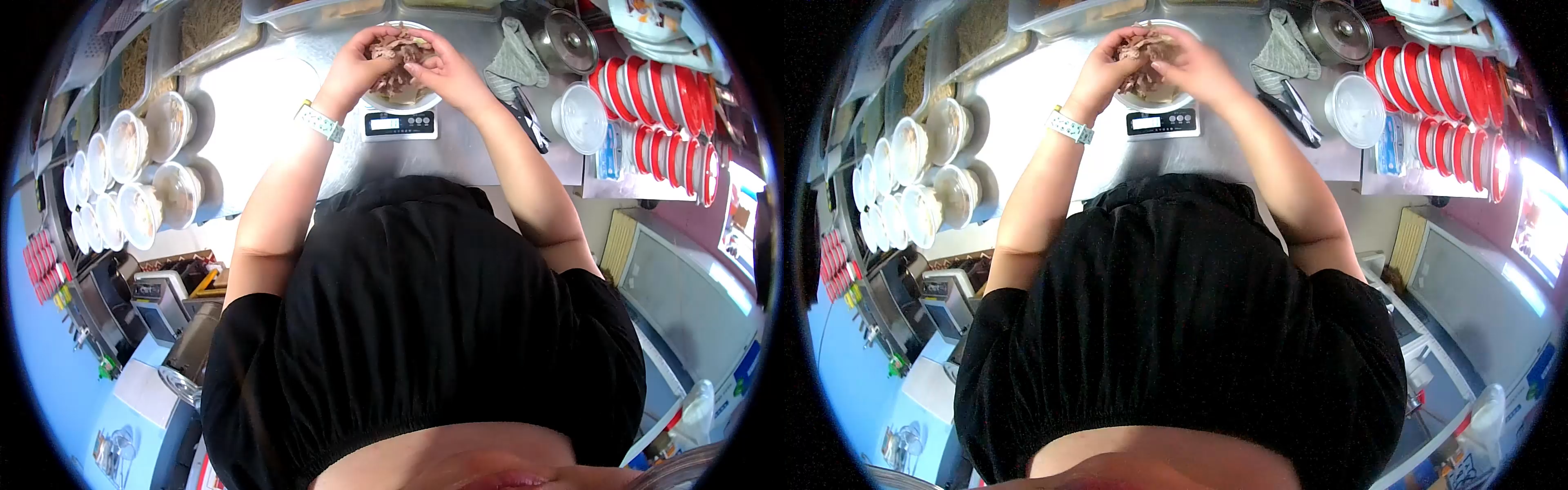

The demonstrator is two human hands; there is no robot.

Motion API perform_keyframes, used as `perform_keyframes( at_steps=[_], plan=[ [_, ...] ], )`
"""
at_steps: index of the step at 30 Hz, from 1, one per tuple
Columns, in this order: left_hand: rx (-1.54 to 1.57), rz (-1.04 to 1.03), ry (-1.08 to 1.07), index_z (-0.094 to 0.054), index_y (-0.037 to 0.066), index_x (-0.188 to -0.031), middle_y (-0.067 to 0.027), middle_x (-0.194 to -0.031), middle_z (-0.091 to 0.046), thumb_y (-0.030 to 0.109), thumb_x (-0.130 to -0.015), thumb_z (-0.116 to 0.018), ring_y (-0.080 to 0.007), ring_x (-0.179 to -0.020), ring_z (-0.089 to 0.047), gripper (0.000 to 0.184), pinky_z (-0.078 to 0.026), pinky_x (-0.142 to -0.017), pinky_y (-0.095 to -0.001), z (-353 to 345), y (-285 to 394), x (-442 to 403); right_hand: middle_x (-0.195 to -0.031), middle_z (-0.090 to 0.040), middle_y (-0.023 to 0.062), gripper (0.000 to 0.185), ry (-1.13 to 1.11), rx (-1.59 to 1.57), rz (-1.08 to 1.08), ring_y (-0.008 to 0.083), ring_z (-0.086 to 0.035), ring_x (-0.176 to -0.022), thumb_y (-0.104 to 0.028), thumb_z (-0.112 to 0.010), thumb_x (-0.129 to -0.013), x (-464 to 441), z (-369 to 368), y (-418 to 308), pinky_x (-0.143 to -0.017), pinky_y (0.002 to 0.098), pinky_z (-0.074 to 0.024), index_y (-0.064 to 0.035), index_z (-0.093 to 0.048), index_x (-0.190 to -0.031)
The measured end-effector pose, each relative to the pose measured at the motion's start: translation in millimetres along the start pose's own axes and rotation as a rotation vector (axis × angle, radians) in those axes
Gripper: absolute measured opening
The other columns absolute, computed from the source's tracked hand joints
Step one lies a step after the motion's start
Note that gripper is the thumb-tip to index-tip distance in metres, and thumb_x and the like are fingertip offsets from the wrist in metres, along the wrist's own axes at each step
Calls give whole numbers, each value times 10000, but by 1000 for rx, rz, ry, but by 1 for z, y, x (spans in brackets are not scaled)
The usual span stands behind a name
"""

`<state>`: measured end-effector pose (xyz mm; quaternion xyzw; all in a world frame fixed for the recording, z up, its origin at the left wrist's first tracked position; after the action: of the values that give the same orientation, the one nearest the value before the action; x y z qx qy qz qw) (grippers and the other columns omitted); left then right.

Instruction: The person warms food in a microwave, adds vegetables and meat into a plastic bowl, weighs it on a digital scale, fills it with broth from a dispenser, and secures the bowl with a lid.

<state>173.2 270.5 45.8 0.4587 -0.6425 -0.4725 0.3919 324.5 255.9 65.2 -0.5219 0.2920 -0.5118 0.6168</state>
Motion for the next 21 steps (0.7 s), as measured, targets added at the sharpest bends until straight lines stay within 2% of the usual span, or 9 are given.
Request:
perform_keyframes(
  at_steps=[1, 2, 3, 8, 12, 15, 17, 19, 21],
  plan=[
    [2, -1, 11, -576, 26, -1169, -76, -1087, -631, 14, -788, -646, -146, -982, -601, 387, -499, -859, -271, 3, -1, 1, -971, -649, 83, 540, -48, 31, -41, 96, -619, -801, -140, -655, -881, -2, -1, 3, -739, 255, -503, -144, -425, -1369],
    [-49, 27, 18, -572, 35, -1184, -78, -1122, -617, 27, -803, -664, -151, -1009, -591, 392, -496, -883, -276, 6, -4, 1, -985, -645, 83, 450, -19, -41, -13, 93, -619, -806, -137, -658, -869, -6, -1, 12, -727, 253, -503, -137, -519, -1296],
    [-99, 52, 26, -568, 43, -1200, -80, -1156, -603, 41, -819, -681, -155, -1036, -580, 397, -493, -908, -280, 8, -4, 2, -985, -645, 83, 450, -30, -37, -10, 93, -619, -806, -137, -658, -869, -7, 0, 15, -727, 253, -503, -137, -519, -1296],
    [-161, 57, 59, -573, 64, -1216, -81, -1165, -607, 75, -822, -693, -161, -1049, -582, 412, -501, -906, -286, 9, 7, 8, -1046, -652, 88, 293, 100, 579, 233, 165, -651, -863, -163, -625, -879, -1, 23, 3, -754, 273, -516, -114, -624, -1168],
    [-245, 50, 29, -573, 72, -1247, -86, -1183, -603, 90, -847, -658, -153, -1056, -578, 410, -500, -910, -287, 5, 15, 13, -1067, -648, 127, 303, 98, 589, 240, 218, -657, -890, -177, -613, -882, 7, 33, -7, -774, 300, -523, -108, -617, -1177],
    [-204, 60, 47, -563, 69, -1268, -90, -1187, -606, 82, -866, -623, -147, -1054, -578, 407, -495, -916, -284, 7, 18, 17, -1075, -640, 156, 307, 126, 326, 76, 259, -650, -912, -183, -608, -878, 2, 46, 22, -790, 313, -524, -99, -617, -1173],
    [-130, 64, 60, -554, 64, -1279, -92, -1189, -608, 76, -876, -606, -144, -1049, -579, 406, -492, -919, -281, 9, 19, 18, -1070, -645, 150, 280, 210, 498, 288, 270, -640, -940, -180, -598, -874, 6, 42, 14, -806, 340, -516, -98, -635, -1139],
    [-14, 85, 19, -534, 48, -1296, -102, -1203, -609, 56, -881, -589, -136, -1021, -586, 418, -492, -901, -266, 5, 23, 19, -1045, -652, 123, 260, 148, 586, 223, 297, -620, -953, -186, -584, -870, 7, 26, -1, -834, 384, -495, -104, -650, -1108],
    [-27, 69, -17, -528, 27, -1290, -105, -1220, -605, 55, -885, -584, -123, -988, -593, 411, -494, -873, -251, 5, 20, 17, -1026, -655, 103, 244, 110, 893, 272, 320, -599, -952, -204, -570, -868, 9, 13, -7, -852, 416, -471, -108, -664, -1072]
  ],
)
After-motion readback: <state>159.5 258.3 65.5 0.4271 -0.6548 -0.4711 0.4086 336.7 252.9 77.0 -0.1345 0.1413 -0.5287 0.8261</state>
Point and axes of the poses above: each hand's wrist, its own x-axis away from the middle knuckle, its own z-axis out of the back of the hand, y = z × x, the point moved 7 cm from there along -x, towards the middle knuckle
